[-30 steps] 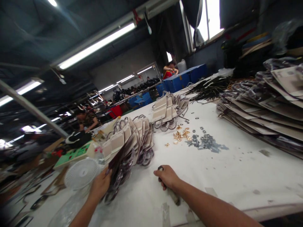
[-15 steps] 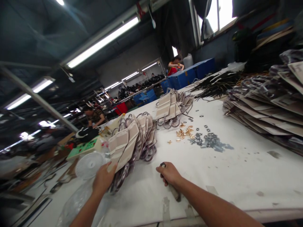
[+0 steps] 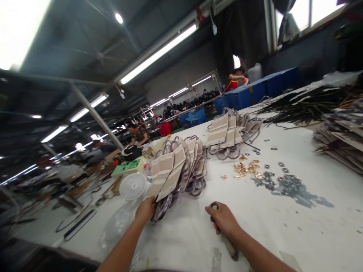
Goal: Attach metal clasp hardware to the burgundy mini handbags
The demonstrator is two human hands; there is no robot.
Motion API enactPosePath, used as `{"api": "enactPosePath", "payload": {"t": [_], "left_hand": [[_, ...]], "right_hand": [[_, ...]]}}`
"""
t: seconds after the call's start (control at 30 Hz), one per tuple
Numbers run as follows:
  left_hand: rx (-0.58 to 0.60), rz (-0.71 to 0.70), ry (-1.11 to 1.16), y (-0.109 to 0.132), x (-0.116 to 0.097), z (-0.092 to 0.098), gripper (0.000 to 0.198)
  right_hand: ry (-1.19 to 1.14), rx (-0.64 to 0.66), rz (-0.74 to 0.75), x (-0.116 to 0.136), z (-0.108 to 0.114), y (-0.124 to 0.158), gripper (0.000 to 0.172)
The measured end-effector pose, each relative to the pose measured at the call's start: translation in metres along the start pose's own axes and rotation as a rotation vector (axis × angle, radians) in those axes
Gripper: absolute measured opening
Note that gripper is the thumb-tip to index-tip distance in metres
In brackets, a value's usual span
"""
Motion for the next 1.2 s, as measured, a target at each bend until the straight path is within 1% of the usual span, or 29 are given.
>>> {"api": "enactPosePath", "payload": {"t": [0.07,0.13,0.23,0.3,0.37,0.43,0.47,0.53,0.6,0.7,0.77,0.8,0.87,0.97,1.03,1.1,1.17,1.2], "left_hand": [[-0.029,0.014,0.024,0.007,0.003,0.009,0.036],[-0.086,0.038,0.044,0.015,0.005,0.022,0.036],[-0.217,0.051,0.059,0.028,0.002,0.053,0.033],[-0.304,0.016,0.071,0.038,-0.007,0.078,0.034],[-0.38,-0.052,0.089,0.05,-0.021,0.101,0.039],[-0.44,-0.141,0.109,0.068,-0.037,0.119,0.04],[-0.463,-0.189,0.12,0.08,-0.044,0.124,0.039],[-0.497,-0.274,0.145,0.108,-0.054,0.126,0.037],[-0.527,-0.325,0.181,0.138,-0.056,0.12,0.037],[-0.571,-0.35,0.255,0.178,-0.047,0.102,0.04],[-0.582,-0.353,0.309,0.193,-0.039,0.09,0.043],[-0.577,-0.35,0.337,0.196,-0.036,0.085,0.043],[-0.554,-0.32,0.404,0.193,-0.03,0.077,0.039],[-0.539,-0.225,0.526,0.173,-0.021,0.076,0.033],[-0.568,-0.15,0.607,0.155,-0.016,0.085,0.033],[-0.614,-0.085,0.678,0.139,-0.015,0.1,0.035],[-0.655,-0.043,0.731,0.128,-0.018,0.116,0.038],[-0.672,-0.041,0.749,0.127,-0.022,0.124,0.039]], "right_hand": [[0.023,0.006,0.001,0.0,-0.001,0.004,0.034],[0.061,0.015,0.002,0.0,-0.002,0.007,0.038],[0.116,0.023,-0.005,-0.003,-0.002,0.01,0.043],[0.141,0.028,-0.011,-0.004,-0.003,0.012,0.045],[0.157,0.029,-0.021,-0.006,-0.003,0.014,0.046],[0.162,0.019,-0.033,-0.009,-0.001,0.017,0.048],[0.159,0.015,-0.042,-0.01,0.0,0.018,0.049],[0.13,0.019,-0.055,-0.015,0.003,0.019,0.05],[0.079,0.041,-0.072,-0.021,0.004,0.019,0.051],[0.012,0.07,-0.096,-0.026,0.005,0.019,0.051],[-0.04,0.076,-0.122,-0.026,0.004,0.02,0.047],[-0.081,0.076,-0.137,-0.026,0.003,0.021,0.045],[-0.17,0.071,-0.17,-0.024,0.002,0.027,0.043],[-0.241,0.065,-0.213,-0.025,0.001,0.043,0.046],[-0.237,0.081,-0.227,-0.029,0.001,0.055,0.048],[-0.224,0.109,-0.217,-0.032,0.002,0.065,0.048],[-0.233,0.116,-0.191,-0.034,0.004,0.071,0.048],[-0.247,0.11,-0.176,-0.034,0.006,0.073,0.049]]}}
Point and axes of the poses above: each hand's wrist, its own y-axis away from the middle knuckle, its own z-axis out of the back of the hand, x = y × z, the point moved 6 cm from there along -y, towards the middle knuckle, and after that the axes turned 5 degrees about x, right-handed, at the moved point
